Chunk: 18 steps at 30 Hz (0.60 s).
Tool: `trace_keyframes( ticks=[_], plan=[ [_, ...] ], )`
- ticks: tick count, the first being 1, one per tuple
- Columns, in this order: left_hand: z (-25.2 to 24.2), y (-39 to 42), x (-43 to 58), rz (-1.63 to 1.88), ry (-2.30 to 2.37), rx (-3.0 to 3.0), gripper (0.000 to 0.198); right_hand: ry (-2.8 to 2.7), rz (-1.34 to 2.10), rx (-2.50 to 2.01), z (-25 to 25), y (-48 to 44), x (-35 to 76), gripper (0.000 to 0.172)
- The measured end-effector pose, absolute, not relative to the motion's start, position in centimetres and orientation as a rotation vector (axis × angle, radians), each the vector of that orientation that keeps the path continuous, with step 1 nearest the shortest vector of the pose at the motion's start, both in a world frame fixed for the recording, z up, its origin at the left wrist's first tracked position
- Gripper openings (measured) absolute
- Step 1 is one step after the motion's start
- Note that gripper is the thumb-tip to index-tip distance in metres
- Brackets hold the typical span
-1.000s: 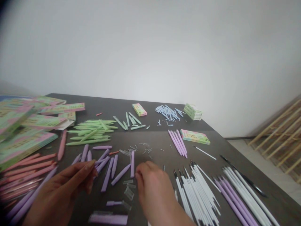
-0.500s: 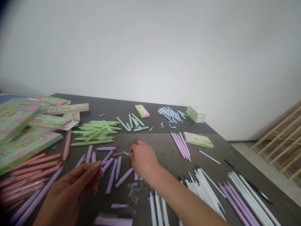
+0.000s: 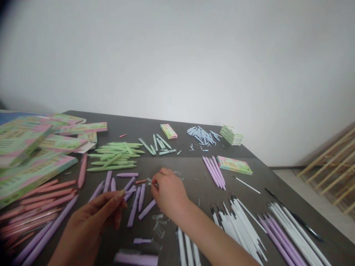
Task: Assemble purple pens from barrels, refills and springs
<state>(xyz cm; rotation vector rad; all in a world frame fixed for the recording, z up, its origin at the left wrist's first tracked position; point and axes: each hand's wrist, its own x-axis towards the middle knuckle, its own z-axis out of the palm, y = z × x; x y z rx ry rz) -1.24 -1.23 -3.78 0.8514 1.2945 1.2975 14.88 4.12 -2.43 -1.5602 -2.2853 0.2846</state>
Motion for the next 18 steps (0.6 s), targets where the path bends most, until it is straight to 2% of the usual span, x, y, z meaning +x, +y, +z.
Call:
trace_keyframes(
  ticks=[7,12,18],
  plan=[
    [-3.0,-2.3,-0.2,1.219,1.213,0.889,0.022,-1.894,0.726,-1.193,-1.1,-0.9,17.1,0.011],
    [-2.7,-3.0,0.5,1.175,1.194,0.939,0.024,-1.667,0.829,-1.115,-0.6,-2.2,17.3,0.011],
    [-2.7,-3.0,0.4,1.177,1.188,0.947,0.025,-1.68,0.764,-1.082,-0.7,-2.3,17.1,0.019]
  ],
)
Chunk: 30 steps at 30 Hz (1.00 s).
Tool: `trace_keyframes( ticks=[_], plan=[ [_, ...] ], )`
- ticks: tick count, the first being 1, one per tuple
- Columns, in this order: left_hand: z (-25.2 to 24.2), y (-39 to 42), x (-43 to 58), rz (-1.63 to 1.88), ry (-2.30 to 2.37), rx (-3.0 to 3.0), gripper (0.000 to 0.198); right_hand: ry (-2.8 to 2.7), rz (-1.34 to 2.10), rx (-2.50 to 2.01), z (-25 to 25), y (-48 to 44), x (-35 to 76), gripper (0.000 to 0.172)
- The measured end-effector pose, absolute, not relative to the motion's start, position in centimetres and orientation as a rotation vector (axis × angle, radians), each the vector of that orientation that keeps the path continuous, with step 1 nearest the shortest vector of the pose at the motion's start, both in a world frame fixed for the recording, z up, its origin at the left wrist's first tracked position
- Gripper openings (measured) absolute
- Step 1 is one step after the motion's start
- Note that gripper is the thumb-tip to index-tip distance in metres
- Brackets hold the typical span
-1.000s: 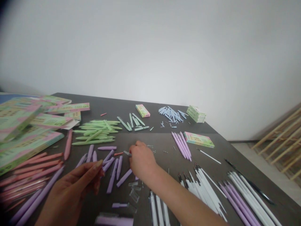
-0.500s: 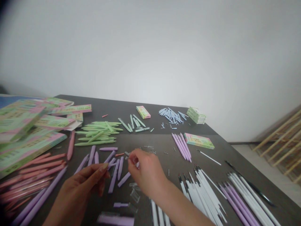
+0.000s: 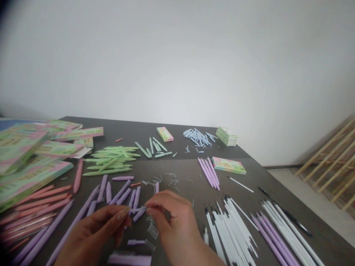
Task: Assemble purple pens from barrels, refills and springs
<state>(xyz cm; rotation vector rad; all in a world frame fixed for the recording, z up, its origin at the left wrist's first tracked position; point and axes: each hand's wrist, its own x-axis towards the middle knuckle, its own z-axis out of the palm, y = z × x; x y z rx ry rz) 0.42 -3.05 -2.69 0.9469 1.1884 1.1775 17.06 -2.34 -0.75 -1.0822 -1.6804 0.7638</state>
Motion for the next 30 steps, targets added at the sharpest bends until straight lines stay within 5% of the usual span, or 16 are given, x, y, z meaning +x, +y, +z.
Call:
trace_keyframes(
  ticks=[30],
  plan=[
    [-2.0,-3.6,0.9,1.12,1.196,1.071,0.021,-1.76,0.732,-1.177,-1.4,-3.2,16.5,0.014]
  ],
)
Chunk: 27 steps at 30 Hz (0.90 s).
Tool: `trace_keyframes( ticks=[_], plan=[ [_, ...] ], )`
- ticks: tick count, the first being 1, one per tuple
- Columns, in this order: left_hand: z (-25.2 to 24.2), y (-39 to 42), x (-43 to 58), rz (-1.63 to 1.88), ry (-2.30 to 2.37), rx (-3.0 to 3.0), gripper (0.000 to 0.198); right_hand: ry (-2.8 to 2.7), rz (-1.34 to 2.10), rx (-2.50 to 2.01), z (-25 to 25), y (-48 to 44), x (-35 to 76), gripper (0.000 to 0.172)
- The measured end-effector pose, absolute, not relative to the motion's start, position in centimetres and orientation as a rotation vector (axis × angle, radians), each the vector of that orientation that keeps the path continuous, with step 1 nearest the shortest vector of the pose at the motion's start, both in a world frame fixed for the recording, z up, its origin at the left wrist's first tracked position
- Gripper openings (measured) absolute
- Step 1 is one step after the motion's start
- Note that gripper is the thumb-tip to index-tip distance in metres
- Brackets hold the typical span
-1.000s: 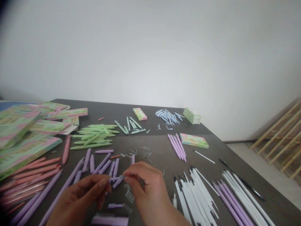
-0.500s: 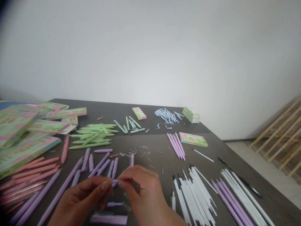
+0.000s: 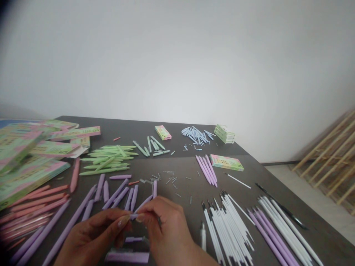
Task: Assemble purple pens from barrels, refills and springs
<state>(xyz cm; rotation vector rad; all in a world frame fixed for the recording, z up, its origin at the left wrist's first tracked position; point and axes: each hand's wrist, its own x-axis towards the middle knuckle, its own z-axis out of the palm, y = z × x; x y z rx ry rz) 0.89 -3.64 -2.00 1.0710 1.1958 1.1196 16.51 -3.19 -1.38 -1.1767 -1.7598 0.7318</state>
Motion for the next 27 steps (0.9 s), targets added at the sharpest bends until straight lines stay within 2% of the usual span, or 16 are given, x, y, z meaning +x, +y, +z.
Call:
trace_keyframes(
  ticks=[13,22,27],
  plan=[
    [-2.1,-3.6,1.0,1.118,1.232,1.092,0.019,-1.852,0.785,-1.297,-1.3,-2.9,16.7,0.021],
    [-2.9,-1.5,-0.9,1.335,1.308,1.021,0.016,-2.186,0.614,-1.537,-1.5,-3.4,17.0,0.007],
    [-3.1,-1.6,-0.8,1.291,1.31,1.018,0.019,-2.442,0.611,-1.761,-2.2,-3.6,15.8,0.012]
  ],
)
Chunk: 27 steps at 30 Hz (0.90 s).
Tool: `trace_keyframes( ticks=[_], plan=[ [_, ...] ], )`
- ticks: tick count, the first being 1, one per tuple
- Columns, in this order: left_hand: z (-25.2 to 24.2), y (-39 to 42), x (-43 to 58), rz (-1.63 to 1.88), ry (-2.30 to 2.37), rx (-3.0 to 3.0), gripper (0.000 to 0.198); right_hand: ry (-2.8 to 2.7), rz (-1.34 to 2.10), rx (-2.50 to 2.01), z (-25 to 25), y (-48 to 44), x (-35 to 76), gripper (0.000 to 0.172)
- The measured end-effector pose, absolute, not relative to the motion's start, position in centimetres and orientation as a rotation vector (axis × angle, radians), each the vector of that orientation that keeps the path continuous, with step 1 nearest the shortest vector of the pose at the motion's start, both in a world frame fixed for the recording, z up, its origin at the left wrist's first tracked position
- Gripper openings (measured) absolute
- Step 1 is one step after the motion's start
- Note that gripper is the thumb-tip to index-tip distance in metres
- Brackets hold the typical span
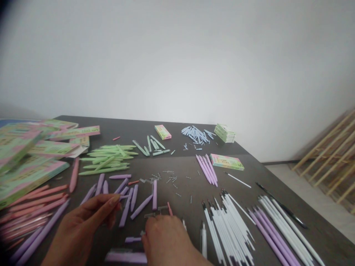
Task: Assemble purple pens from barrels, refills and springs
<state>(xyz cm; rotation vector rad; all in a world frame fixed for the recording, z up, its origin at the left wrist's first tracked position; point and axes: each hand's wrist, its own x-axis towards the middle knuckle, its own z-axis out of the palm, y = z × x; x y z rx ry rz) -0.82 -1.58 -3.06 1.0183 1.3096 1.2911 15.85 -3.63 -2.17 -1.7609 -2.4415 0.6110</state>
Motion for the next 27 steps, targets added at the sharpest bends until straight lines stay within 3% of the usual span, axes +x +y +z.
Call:
trace_keyframes(
  ticks=[7,11,16,21,27],
  plan=[
    [-2.9,-1.5,-0.8,1.306,1.308,0.983,0.017,-2.308,0.507,-1.766,-2.7,-3.0,16.9,0.006],
    [-2.9,-1.4,-0.8,1.308,1.327,0.97,0.019,-2.213,0.365,-1.695,-1.5,-0.8,17.4,0.016],
    [-3.1,-1.3,-1.1,1.302,1.338,0.955,0.025,-2.354,0.254,-1.724,-0.6,4.2,15.5,0.016],
    [-3.1,-1.1,-1.3,1.338,1.344,0.941,0.025,-2.396,0.288,-1.783,-1.4,7.5,13.6,0.02],
    [-2.9,-1.3,-1.1,1.356,1.306,0.906,0.022,-2.288,0.463,-1.827,-2.4,8.7,13.2,0.01]
  ],
)
